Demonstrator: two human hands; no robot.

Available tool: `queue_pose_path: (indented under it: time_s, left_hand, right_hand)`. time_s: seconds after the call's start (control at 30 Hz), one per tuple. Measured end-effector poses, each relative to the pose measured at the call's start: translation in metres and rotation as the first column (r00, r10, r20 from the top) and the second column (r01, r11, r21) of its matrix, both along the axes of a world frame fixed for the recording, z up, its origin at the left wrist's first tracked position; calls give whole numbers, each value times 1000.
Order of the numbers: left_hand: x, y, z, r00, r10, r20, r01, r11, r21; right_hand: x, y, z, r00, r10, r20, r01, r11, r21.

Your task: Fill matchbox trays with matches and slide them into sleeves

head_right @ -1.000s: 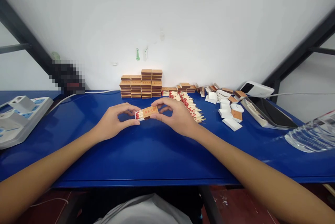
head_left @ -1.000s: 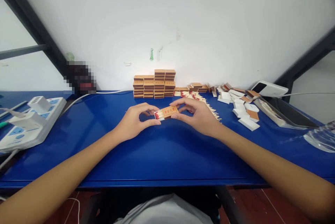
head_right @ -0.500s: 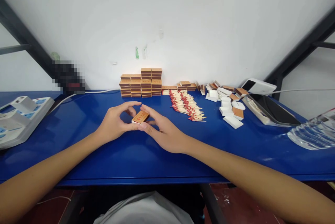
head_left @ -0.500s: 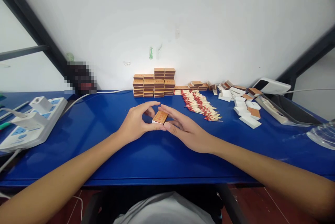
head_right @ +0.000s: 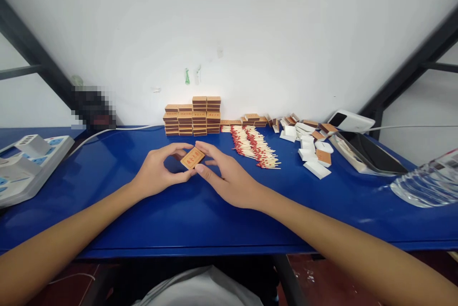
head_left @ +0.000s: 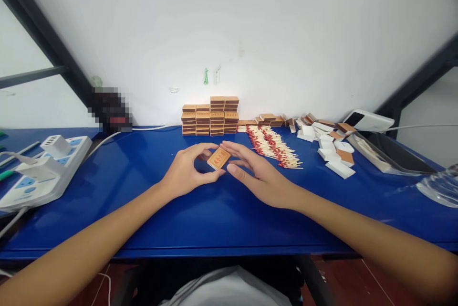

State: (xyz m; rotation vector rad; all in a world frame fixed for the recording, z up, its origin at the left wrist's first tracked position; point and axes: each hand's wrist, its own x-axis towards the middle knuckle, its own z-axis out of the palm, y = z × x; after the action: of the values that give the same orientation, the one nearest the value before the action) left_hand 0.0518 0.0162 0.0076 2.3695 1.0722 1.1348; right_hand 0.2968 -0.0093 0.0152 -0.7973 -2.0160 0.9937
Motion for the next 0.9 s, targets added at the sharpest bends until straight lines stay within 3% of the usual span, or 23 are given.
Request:
queue_pose_path:
  time_s: [0.1, 0.23, 0.33, 0.43, 0.67, 0.8, 0.9]
  left_hand:
    - [-4, 5, 4, 998, 16, -57, -18, 999, -29]
    - [-22, 35, 17, 992, 90, -84, -92, 996, -16]
    - [-32, 66, 35, 984, 151, -99, -143, 986, 86]
    - [-25, 96, 49, 980, 158, -124, -141, 981, 134]
    - [7, 144, 56, 970, 152, -188, -116, 975, 189]
    - [-19, 150, 63, 979, 206, -4, -205, 978, 29]
    - [-47, 152, 69, 952, 304, 43, -306, 951, 47]
  right_hand:
    - [5, 10, -3, 990, -115, 77, 107, 989, 102]
    - [14, 25, -4, 941, -297, 166, 247, 932, 265]
    - [20, 37, -6, 929, -320, 186, 250, 913, 324]
    - [26, 46, -8, 922, -329, 206, 240, 900, 362]
    - [29, 49, -8, 923, -321, 211, 216, 888, 407]
    - [30, 46, -4, 921, -332, 202, 218, 872, 439]
    - [30, 44, -5, 924, -331, 191, 211, 859, 467]
